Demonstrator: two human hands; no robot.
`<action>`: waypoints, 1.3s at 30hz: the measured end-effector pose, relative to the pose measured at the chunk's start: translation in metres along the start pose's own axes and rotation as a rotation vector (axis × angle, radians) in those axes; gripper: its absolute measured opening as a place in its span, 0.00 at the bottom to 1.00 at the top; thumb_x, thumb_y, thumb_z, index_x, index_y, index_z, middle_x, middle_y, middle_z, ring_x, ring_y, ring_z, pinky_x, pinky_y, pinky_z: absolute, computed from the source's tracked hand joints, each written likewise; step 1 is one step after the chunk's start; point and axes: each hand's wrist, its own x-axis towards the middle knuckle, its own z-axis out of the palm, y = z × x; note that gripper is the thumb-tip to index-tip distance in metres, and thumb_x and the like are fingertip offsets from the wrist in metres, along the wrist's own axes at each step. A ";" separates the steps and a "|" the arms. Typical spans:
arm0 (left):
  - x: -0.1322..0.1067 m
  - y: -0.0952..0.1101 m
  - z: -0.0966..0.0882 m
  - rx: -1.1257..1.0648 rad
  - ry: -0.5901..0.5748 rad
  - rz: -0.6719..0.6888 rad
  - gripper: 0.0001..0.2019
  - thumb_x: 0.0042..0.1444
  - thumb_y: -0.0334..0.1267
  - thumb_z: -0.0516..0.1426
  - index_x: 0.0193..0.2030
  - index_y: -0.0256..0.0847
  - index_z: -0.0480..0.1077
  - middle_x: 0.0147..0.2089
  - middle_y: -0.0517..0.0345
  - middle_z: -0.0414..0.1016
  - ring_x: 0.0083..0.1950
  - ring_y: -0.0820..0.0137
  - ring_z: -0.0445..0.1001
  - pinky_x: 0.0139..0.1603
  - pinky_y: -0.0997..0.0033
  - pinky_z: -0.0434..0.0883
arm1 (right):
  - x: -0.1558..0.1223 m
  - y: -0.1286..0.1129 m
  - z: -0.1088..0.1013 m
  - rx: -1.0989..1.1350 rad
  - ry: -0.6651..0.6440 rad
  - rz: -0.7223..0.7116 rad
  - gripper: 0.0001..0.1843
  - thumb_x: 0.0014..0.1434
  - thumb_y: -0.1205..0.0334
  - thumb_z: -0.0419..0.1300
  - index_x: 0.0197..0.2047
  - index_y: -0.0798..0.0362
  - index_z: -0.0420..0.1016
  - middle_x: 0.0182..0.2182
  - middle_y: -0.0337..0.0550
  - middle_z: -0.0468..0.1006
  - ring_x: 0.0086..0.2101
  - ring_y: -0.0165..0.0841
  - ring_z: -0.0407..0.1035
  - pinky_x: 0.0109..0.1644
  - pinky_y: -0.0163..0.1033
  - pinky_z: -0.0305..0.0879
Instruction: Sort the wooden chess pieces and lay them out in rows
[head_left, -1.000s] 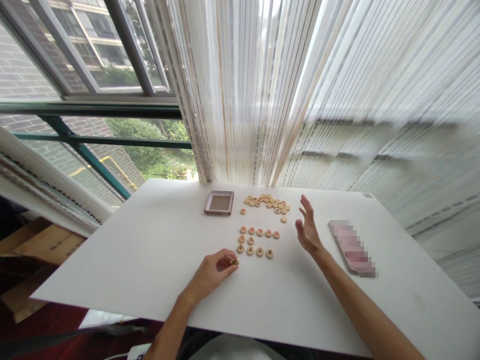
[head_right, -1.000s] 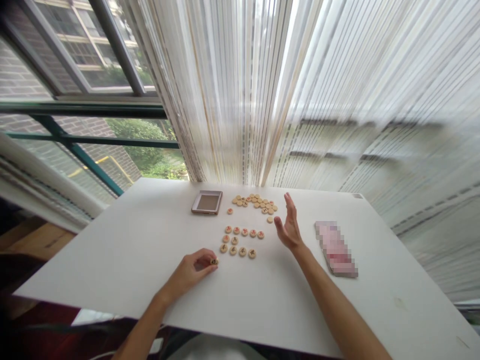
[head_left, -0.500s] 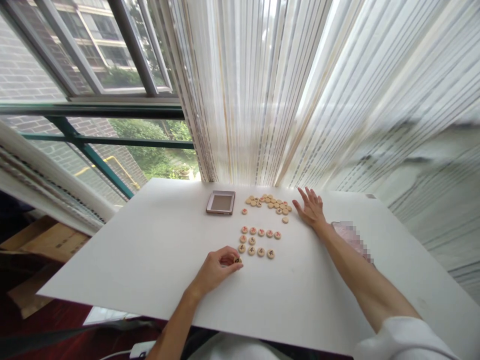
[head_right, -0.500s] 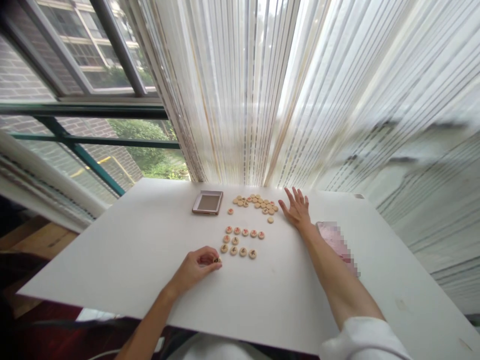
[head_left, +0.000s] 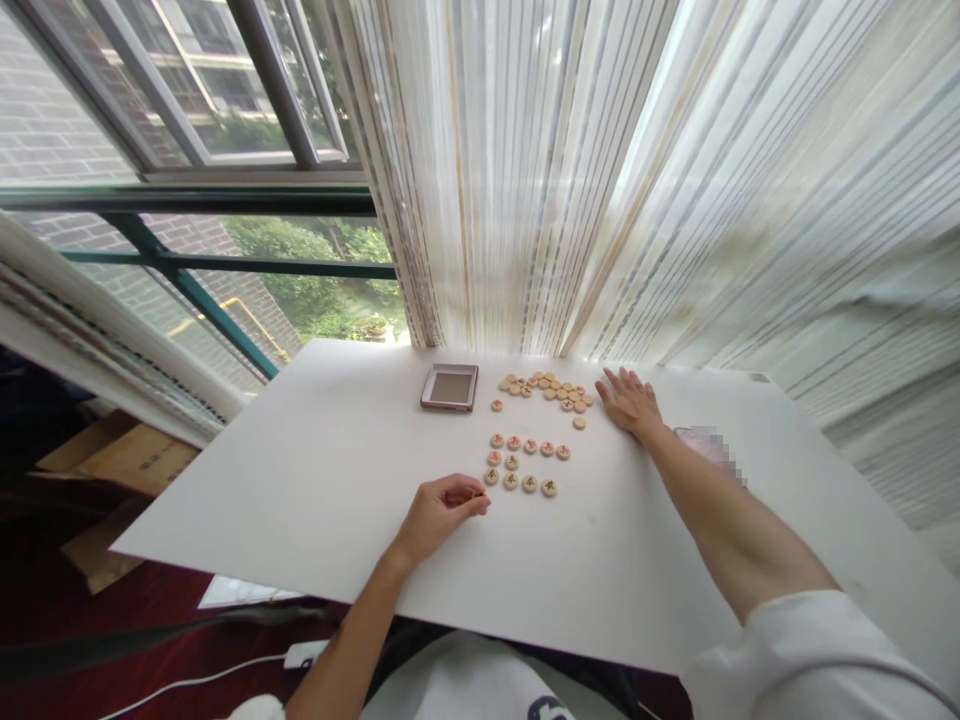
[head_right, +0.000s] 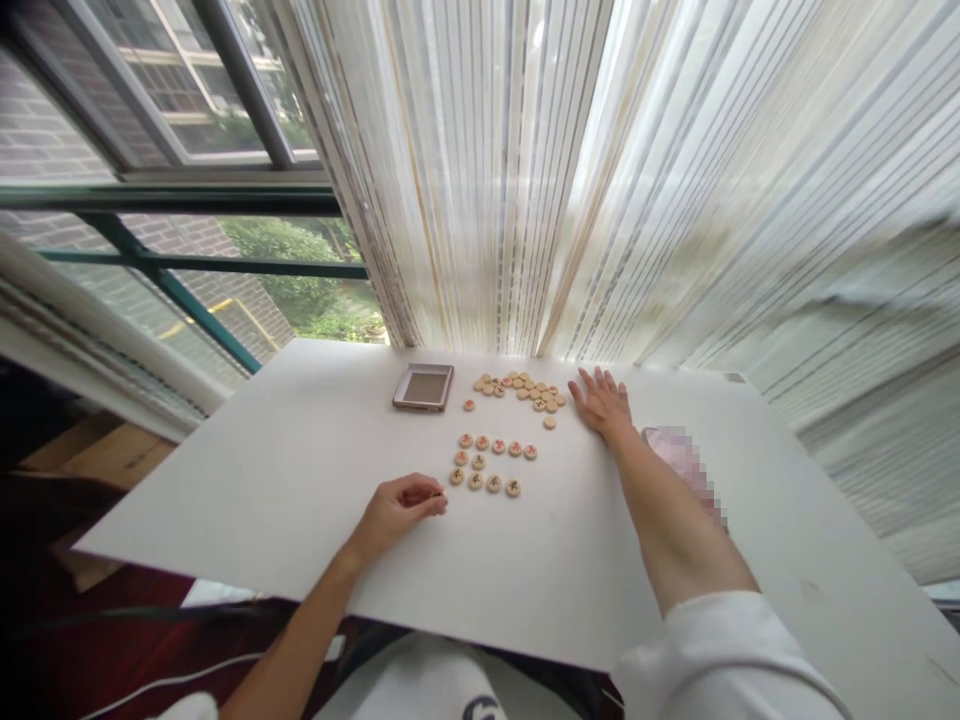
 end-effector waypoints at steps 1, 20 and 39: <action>0.000 -0.002 -0.001 -0.026 0.012 -0.008 0.17 0.49 0.47 0.69 0.40 0.36 0.78 0.35 0.52 0.83 0.36 0.66 0.82 0.43 0.67 0.80 | 0.000 0.000 0.000 0.000 -0.012 0.002 0.40 0.68 0.34 0.32 0.74 0.46 0.51 0.74 0.52 0.47 0.71 0.49 0.42 0.71 0.62 0.38; 0.002 0.000 0.013 -0.072 -0.014 -0.046 0.20 0.55 0.47 0.66 0.49 0.35 0.79 0.43 0.48 0.84 0.42 0.63 0.84 0.50 0.62 0.81 | -0.006 -0.005 -0.004 -0.004 -0.089 0.052 0.40 0.68 0.34 0.31 0.75 0.44 0.47 0.75 0.49 0.42 0.72 0.47 0.38 0.73 0.61 0.34; -0.004 0.003 0.004 0.017 -0.107 -0.084 0.22 0.56 0.44 0.65 0.57 0.39 0.75 0.53 0.51 0.81 0.52 0.64 0.81 0.60 0.62 0.75 | -0.010 -0.007 -0.005 0.000 -0.074 0.055 0.41 0.67 0.33 0.29 0.75 0.45 0.48 0.75 0.49 0.43 0.72 0.47 0.38 0.73 0.61 0.35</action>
